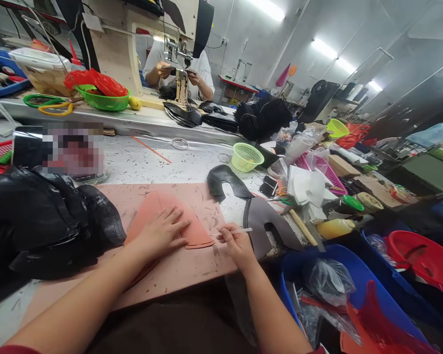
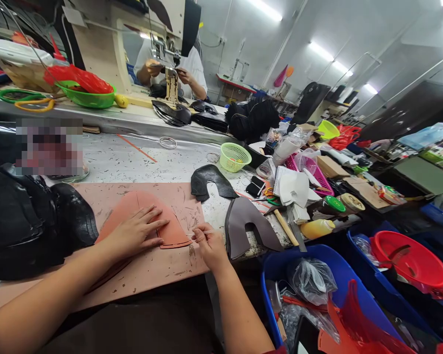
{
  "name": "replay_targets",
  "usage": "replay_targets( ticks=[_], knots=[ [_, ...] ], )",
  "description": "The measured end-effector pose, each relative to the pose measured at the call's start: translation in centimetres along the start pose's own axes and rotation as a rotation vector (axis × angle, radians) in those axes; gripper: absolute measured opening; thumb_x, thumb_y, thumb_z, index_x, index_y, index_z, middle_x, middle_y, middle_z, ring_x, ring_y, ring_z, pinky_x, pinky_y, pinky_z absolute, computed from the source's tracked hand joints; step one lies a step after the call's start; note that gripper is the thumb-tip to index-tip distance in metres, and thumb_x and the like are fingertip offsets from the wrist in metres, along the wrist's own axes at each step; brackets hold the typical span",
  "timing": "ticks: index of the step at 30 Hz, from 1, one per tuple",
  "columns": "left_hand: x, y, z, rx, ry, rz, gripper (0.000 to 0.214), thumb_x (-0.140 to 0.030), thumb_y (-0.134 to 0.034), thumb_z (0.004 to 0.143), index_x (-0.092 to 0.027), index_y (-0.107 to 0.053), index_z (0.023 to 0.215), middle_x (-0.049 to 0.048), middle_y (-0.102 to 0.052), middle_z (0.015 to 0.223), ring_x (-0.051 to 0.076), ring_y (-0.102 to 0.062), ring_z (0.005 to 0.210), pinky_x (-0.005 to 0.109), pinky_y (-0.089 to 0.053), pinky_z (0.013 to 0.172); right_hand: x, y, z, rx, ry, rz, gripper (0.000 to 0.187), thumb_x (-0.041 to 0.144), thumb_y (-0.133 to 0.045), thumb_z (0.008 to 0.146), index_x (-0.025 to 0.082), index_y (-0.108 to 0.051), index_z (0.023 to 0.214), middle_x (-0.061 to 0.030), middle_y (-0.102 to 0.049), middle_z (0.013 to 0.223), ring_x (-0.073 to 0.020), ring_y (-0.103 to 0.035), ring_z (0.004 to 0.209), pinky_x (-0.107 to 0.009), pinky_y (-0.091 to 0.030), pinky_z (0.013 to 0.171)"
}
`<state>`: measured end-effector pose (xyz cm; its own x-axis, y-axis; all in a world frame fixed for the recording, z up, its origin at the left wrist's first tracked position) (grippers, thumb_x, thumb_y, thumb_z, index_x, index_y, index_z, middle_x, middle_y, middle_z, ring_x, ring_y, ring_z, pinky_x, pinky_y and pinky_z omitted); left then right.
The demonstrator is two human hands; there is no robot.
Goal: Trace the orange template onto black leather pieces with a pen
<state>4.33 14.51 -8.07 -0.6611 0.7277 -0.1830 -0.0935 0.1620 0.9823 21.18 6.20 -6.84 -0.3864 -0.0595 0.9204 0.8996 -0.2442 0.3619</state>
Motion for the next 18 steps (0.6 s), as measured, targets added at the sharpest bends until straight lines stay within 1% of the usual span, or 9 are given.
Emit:
replay_targets(
  ticks=[3,5,8,10,11,13,15,16,18],
  knots=[
    [-0.1,0.0,0.0,-0.004,-0.008,0.006,0.048,-0.051,-0.056,0.077,-0.028,-0.057,0.119,0.0092,-0.044,0.138,0.033,-0.035,0.127,0.047,-0.027,0.104,1.2,-2.6,-0.1,0.134,0.067,-0.130,0.025,0.036,-0.040,0.086,0.019,-0.056,0.076,-0.0030,-0.061,0.069,-0.0161,-0.061,0.066,-0.027,-0.047,0.062],
    [0.0,0.0,0.0,-0.013,-0.010,0.015,0.048,-0.052,-0.056,0.076,-0.029,-0.058,0.119,0.0086,-0.045,0.137,0.033,-0.036,0.127,0.045,-0.028,0.103,2.2,-4.4,-0.1,0.198,0.119,-0.228,0.024,0.032,-0.040,0.086,0.019,-0.057,0.075,-0.0039,-0.061,0.070,-0.0167,-0.060,0.068,-0.028,-0.045,0.065],
    [0.0,-0.2,0.0,0.000,-0.008,0.022,0.049,-0.054,-0.055,0.077,-0.029,-0.057,0.119,0.0076,-0.044,0.137,0.032,-0.036,0.127,0.044,-0.028,0.104,3.2,-5.9,0.0,0.271,0.147,-0.234,0.024,0.030,-0.040,0.086,0.019,-0.058,0.076,-0.0045,-0.063,0.073,-0.0166,-0.059,0.069,-0.027,-0.045,0.067],
    [0.0,-0.3,0.0,0.020,0.002,0.027,0.050,-0.054,-0.055,0.077,-0.029,-0.056,0.120,0.0078,-0.043,0.139,0.033,-0.034,0.128,0.045,-0.028,0.104,2.9,-5.6,0.3,0.339,0.108,-0.182,0.023,0.031,-0.042,0.084,0.019,-0.060,0.076,-0.0040,-0.064,0.075,-0.0163,-0.059,0.071,-0.027,-0.045,0.069],
    [0.0,-0.3,0.0,0.026,0.003,0.031,0.050,-0.054,-0.054,0.077,-0.029,-0.056,0.121,0.0080,-0.043,0.139,0.033,-0.034,0.129,0.045,-0.028,0.104,2.4,-4.9,0.6,0.373,0.063,-0.164,0.021,0.031,-0.045,0.083,0.019,-0.061,0.076,-0.0035,-0.064,0.075,-0.0164,-0.060,0.072,-0.027,-0.045,0.070],
    [-0.1,-0.2,0.0,0.028,-0.001,0.041,0.051,-0.054,-0.055,0.077,-0.029,-0.055,0.121,0.0086,-0.043,0.139,0.033,-0.033,0.129,0.046,-0.027,0.104,0.7,-2.9,1.2,0.422,-0.079,-0.137,0.019,0.033,-0.049,0.080,0.019,-0.061,0.074,-0.0025,-0.063,0.070,-0.0164,-0.059,0.069,-0.028,-0.045,0.070],
    [-0.2,-0.1,0.0,0.022,-0.008,0.049,0.050,-0.053,-0.055,0.077,-0.029,-0.055,0.121,0.0089,-0.043,0.139,0.033,-0.033,0.129,0.047,-0.027,0.104,-0.9,-1.0,2.0,0.435,-0.228,-0.075,0.022,0.037,-0.051,0.079,0.018,-0.061,0.076,-0.0017,-0.061,0.065,-0.0158,-0.058,0.065,-0.029,-0.046,0.068],
    [-0.1,-0.1,-0.1,0.016,-0.012,0.052,0.050,-0.052,-0.056,0.077,-0.029,-0.056,0.121,0.0089,-0.043,0.138,0.033,-0.034,0.129,0.047,-0.028,0.104,-1.3,-0.6,2.4,0.427,-0.274,-0.020,0.024,0.039,-0.050,0.079,0.018,-0.061,0.080,-0.0017,-0.060,0.066,-0.0156,-0.059,0.065,-0.029,-0.046,0.068],
    [0.0,-0.2,-0.2,-0.023,-0.022,0.055,0.049,-0.051,-0.057,0.077,-0.028,-0.056,0.120,0.0086,-0.045,0.137,0.032,-0.035,0.128,0.047,-0.029,0.103,-1.2,-1.0,3.7,0.395,-0.295,0.082,0.024,0.038,-0.049,0.080,0.018,-0.060,0.088,-0.0026,-0.061,0.076,-0.0154,-0.059,0.073,-0.029,-0.047,0.070]
  ],
)
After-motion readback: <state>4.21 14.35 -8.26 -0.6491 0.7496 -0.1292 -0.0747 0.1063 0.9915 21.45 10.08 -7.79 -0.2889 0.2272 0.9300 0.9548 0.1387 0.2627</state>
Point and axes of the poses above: each hand's wrist, its own z-axis towards the middle knuckle, its own y-axis out of the back of the hand, x = y × z, the point moved 8 cm from there along z, towards the middle knuckle
